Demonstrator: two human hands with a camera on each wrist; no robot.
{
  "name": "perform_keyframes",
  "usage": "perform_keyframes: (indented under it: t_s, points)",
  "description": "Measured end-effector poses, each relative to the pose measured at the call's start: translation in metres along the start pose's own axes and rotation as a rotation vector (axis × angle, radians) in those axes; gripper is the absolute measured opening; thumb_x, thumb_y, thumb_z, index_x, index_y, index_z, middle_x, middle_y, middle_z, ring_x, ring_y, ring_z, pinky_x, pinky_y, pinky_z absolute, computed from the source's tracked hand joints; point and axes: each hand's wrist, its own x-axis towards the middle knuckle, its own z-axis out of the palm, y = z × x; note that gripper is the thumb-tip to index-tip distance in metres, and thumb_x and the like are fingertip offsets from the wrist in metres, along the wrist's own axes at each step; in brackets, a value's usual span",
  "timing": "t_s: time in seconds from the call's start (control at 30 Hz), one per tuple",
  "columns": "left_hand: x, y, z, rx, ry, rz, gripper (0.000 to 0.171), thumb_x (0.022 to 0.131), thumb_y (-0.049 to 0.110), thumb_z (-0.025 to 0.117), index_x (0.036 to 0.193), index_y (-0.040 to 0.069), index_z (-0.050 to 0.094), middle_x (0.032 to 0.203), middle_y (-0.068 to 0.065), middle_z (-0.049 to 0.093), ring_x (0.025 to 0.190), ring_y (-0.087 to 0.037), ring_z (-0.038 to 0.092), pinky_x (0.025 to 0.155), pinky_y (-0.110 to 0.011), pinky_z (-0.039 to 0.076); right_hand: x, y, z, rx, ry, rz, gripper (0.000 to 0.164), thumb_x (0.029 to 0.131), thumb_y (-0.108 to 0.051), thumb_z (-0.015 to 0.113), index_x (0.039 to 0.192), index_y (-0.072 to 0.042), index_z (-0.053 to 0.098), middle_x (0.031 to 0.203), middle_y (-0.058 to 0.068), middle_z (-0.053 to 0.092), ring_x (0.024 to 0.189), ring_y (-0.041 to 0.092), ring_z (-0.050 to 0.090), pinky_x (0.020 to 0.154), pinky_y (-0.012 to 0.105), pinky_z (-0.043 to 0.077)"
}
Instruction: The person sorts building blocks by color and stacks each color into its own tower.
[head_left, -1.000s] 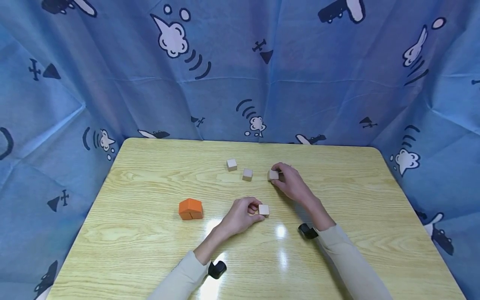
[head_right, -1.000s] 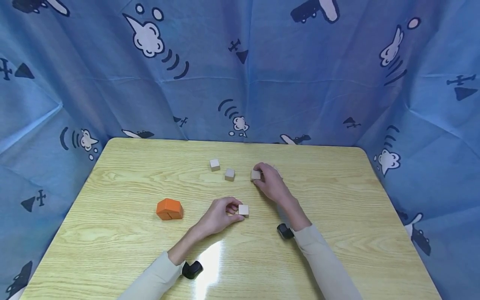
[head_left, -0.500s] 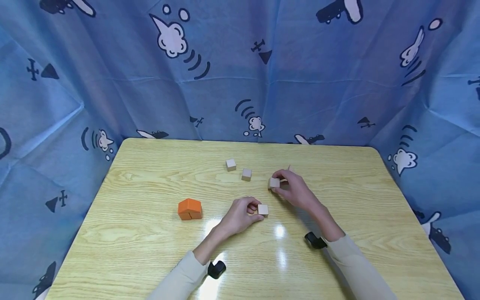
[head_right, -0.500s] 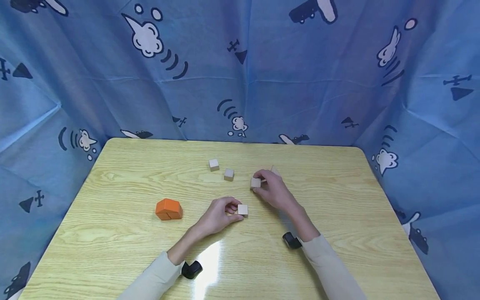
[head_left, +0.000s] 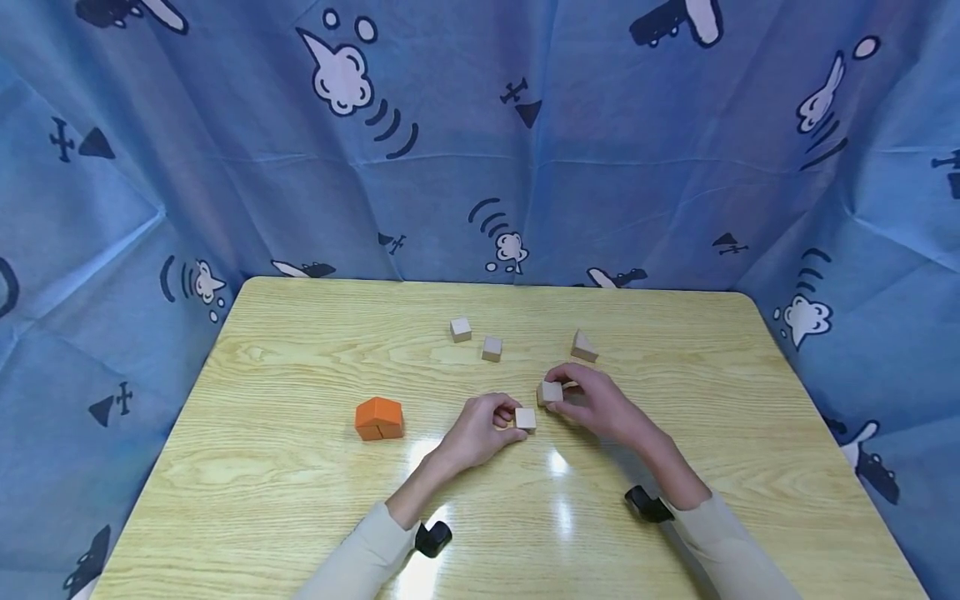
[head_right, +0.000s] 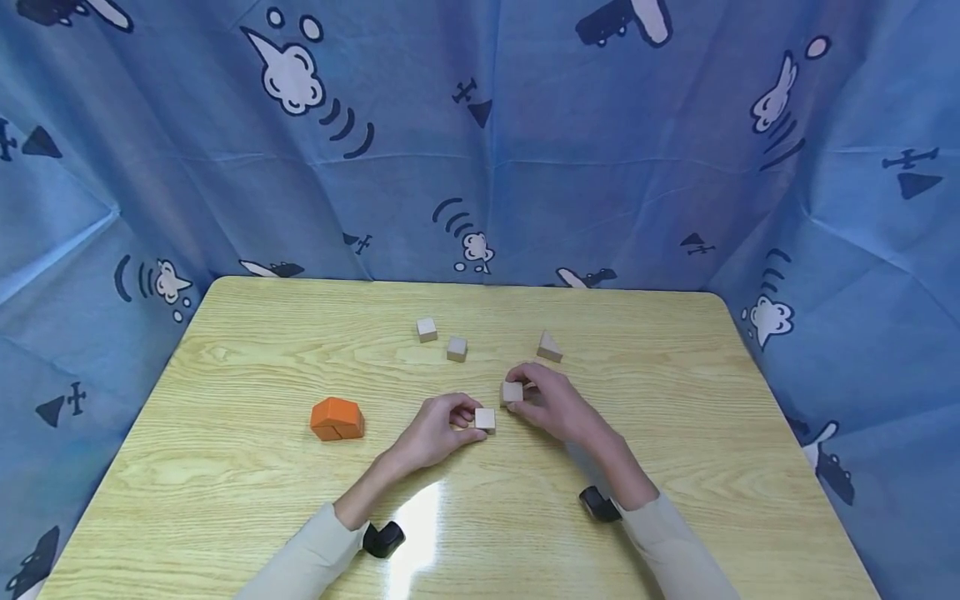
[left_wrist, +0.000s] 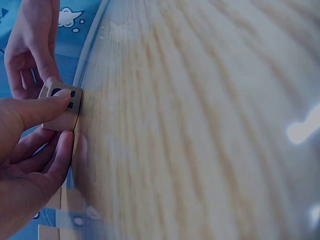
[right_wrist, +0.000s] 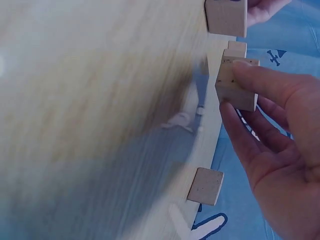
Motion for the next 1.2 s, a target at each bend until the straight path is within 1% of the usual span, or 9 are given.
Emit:
perform_keyframes:
  t_s: [0.13,0.33,0.5,0.67,0.77,1.0,1.1,1.2]
  points:
    - [0.0,0.001,-0.001,-0.001,-0.002,-0.015,0.027,0.085,0.004,0.084,0.107,-0.004,0.071,0.093,-0.007,0.068,0.083,-0.016,0.064,0.075,-0.021,0.055,-0.005,-0.001,0.002,0.0,-0.033,-0.009,0.031,0.091,-0.003,0.078,0.12,-0.003,0.065,0.116,0.008,0.066,0.11,0.027,0.065,0.094,0.042,0.057]
    - [0.001,0.0,-0.002,-0.001,0.003,-0.017,0.027,0.085,0.004,0.085,0.107,-0.004,0.072,0.093,-0.006,0.068,0.083,-0.013,0.062,0.075,-0.021,0.056,-0.01,-0.004,0.006,0.001,-0.082,-0.011,0.031,0.092,-0.005,0.078,0.12,-0.004,0.065,0.115,0.007,0.066,0.108,0.024,0.066,0.093,0.04,0.057]
    - [0.001,0.0,-0.002,-0.01,-0.004,-0.022,0.027,0.085,0.004,0.084,0.107,-0.004,0.071,0.095,-0.009,0.069,0.083,-0.015,0.063,0.075,-0.021,0.056,-0.015,-0.006,0.009,0.006,-0.097,0.003,0.03,0.092,-0.008,0.078,0.12,-0.005,0.065,0.115,0.006,0.066,0.106,0.023,0.067,0.092,0.041,0.057]
    - [0.0,0.0,-0.001,-0.016,-0.009,-0.016,0.027,0.085,0.003,0.084,0.107,-0.004,0.071,0.096,-0.01,0.069,0.085,-0.018,0.065,0.075,-0.021,0.055,-0.018,-0.006,0.011,0.015,-0.112,0.002,0.031,0.093,-0.008,0.077,0.121,-0.003,0.064,0.116,0.009,0.066,0.105,0.026,0.068,0.091,0.043,0.058]
    - [0.0,0.001,-0.001,-0.015,-0.011,-0.014,0.026,0.085,0.003,0.084,0.107,-0.004,0.071,0.096,-0.01,0.069,0.085,-0.019,0.065,0.075,-0.021,0.055,-0.019,-0.005,0.012,0.009,-0.117,0.006,0.032,0.093,-0.008,0.077,0.121,-0.003,0.064,0.116,0.01,0.066,0.104,0.027,0.068,0.09,0.043,0.058]
    - [0.001,0.001,-0.001,-0.024,-0.007,-0.015,0.027,0.084,0.002,0.084,0.107,-0.004,0.071,0.094,-0.009,0.068,0.083,-0.017,0.064,0.075,-0.021,0.055,-0.019,-0.005,0.015,0.008,-0.129,0.057,0.033,0.092,-0.009,0.079,0.122,-0.007,0.065,0.116,0.006,0.065,0.106,0.023,0.068,0.092,0.039,0.058]
    - [0.001,0.0,-0.001,-0.03,-0.005,-0.014,0.026,0.084,0.002,0.084,0.106,-0.004,0.071,0.094,-0.01,0.068,0.083,-0.016,0.064,0.074,-0.021,0.055,-0.019,-0.006,0.015,0.0,-0.13,0.047,0.034,0.093,-0.014,0.079,0.123,-0.007,0.065,0.116,0.005,0.066,0.107,0.023,0.067,0.093,0.04,0.057]
    - [0.0,-0.001,-0.001,-0.032,-0.006,-0.011,0.027,0.084,0.002,0.084,0.106,-0.004,0.071,0.095,-0.01,0.068,0.083,-0.017,0.064,0.075,-0.021,0.055,-0.018,-0.008,0.013,-0.001,-0.132,0.03,0.04,0.094,-0.024,0.078,0.126,-0.005,0.064,0.12,0.006,0.066,0.11,0.023,0.066,0.094,0.041,0.056]
